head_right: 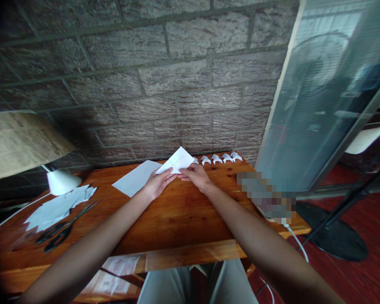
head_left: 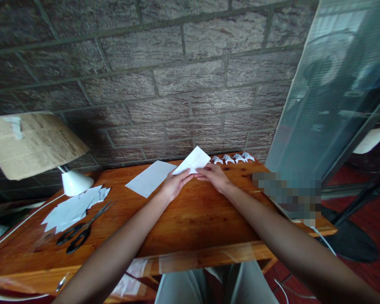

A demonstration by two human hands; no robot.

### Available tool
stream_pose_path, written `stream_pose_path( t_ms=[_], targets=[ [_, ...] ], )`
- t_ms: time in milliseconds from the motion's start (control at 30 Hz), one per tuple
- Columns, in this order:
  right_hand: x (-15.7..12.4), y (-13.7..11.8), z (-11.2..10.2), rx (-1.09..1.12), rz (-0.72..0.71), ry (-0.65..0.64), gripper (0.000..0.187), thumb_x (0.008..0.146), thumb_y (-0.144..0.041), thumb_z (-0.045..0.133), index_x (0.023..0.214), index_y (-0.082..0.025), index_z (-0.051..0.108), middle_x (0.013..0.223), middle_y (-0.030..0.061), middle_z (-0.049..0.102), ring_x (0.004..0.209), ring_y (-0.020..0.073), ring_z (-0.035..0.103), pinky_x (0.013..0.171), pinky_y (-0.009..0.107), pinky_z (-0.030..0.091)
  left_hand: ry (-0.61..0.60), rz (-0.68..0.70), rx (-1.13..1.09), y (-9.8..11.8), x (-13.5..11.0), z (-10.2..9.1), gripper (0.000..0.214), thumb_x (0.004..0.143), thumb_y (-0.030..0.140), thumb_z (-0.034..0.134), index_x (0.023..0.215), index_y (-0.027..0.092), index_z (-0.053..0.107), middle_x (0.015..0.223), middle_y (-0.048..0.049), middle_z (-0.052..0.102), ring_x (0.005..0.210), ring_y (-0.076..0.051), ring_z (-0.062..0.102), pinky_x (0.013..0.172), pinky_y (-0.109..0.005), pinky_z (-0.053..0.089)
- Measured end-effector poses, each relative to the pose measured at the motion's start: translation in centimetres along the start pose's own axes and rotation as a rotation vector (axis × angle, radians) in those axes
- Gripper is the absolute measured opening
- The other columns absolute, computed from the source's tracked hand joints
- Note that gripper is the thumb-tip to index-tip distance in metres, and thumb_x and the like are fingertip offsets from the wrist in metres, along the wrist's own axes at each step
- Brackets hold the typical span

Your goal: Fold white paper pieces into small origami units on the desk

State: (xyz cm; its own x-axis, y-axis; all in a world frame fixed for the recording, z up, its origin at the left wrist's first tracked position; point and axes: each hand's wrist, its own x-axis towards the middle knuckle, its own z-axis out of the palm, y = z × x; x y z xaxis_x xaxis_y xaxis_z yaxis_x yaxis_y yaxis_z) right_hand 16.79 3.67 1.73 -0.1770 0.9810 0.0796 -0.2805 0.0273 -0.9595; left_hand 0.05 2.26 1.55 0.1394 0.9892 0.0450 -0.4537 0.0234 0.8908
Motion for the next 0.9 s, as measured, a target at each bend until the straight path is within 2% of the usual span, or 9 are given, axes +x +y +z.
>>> stream_pose_path(
  t_ms=[133,367,567,633,733,833,900],
  targets=[
    [-0.2,-0.1,-0.1,-0.111,0.046,-0.086,0.026,0.067,-0.027,0.080,0.084,-0.016,0.063,0.082,0.0063,0.074,0.072,0.0147,0.071,0.064,0.023,0.056,0.133,-0.002,-0.079,0.4,0.4,-0.5,0.030,0.069,0.014,0.077,0.096,0.014,0.066,0.102,-0.0070,0.073,0.094,-0.017,0.069,0.097,-0.034,0.052],
    [-0.5,-1.2,0.2,-0.140,-0.116,-0.119,0.048,0.063,-0.035,0.081,0.106,-0.024,0.061,0.095,0.0025,0.072,0.088,0.0170,0.067,0.064,0.024,0.053,0.092,-0.016,0.042,2.1,0.3,-1.1,0.036,0.060,0.016,0.084,0.092,0.015,0.066,0.091,-0.0063,0.074,0.080,-0.017,0.071,0.088,-0.035,0.054],
    [-0.5,-2.0,0.0,-0.089,-0.178,-0.070,0.049,0.077,-0.059,0.063,0.115,-0.028,0.057,0.105,0.0026,0.068,0.098,0.0196,0.064,0.072,0.029,0.054,0.090,0.011,0.152,1.7,0.4,-1.3,0.034,0.053,0.025,0.088,0.077,0.011,0.069,0.079,-0.0065,0.072,0.071,-0.014,0.066,0.080,-0.031,0.053],
    [-0.4,-2.1,-0.2,-0.113,-0.215,-0.060,0.054,0.078,-0.056,0.064,0.124,-0.031,0.051,0.110,0.0030,0.066,0.101,0.0203,0.064,0.077,0.032,0.055,0.116,0.035,0.165,1.6,0.6,-1.5,0.033,0.052,0.026,0.088,0.075,0.012,0.069,0.078,-0.0051,0.072,0.071,-0.013,0.065,0.078,-0.029,0.052],
    [-0.2,-2.2,-0.7,-0.219,-0.300,-0.050,0.063,0.078,-0.040,0.067,0.135,-0.034,0.040,0.122,0.0058,0.059,0.100,0.0206,0.063,0.077,0.034,0.057,0.107,0.059,0.139,1.5,0.8,-1.8,0.039,0.054,0.029,0.087,0.087,0.015,0.071,0.086,-0.0054,0.073,0.077,-0.015,0.067,0.080,-0.031,0.052],
    [-0.1,-2.2,-1.3,-0.363,-0.426,-0.186,0.056,0.081,-0.025,0.058,0.134,-0.033,0.044,0.139,0.0079,0.046,0.106,0.0223,0.062,0.074,0.036,0.058,0.130,0.057,0.127,1.6,0.9,-2.0,0.042,0.057,0.031,0.085,0.093,0.017,0.070,0.091,-0.0066,0.074,0.079,-0.018,0.068,0.080,-0.033,0.052],
    [-0.1,-2.1,-1.7,-0.493,-0.530,-0.280,0.052,0.080,-0.018,0.055,0.130,-0.032,0.051,0.142,0.0079,0.042,0.114,0.0239,0.058,0.081,0.038,0.057,0.147,0.058,0.136,1.7,1.0,-2.2,0.043,0.056,0.030,0.085,0.094,0.017,0.069,0.090,-0.0061,0.074,0.077,-0.018,0.068,0.078,-0.033,0.053]
  ],
)
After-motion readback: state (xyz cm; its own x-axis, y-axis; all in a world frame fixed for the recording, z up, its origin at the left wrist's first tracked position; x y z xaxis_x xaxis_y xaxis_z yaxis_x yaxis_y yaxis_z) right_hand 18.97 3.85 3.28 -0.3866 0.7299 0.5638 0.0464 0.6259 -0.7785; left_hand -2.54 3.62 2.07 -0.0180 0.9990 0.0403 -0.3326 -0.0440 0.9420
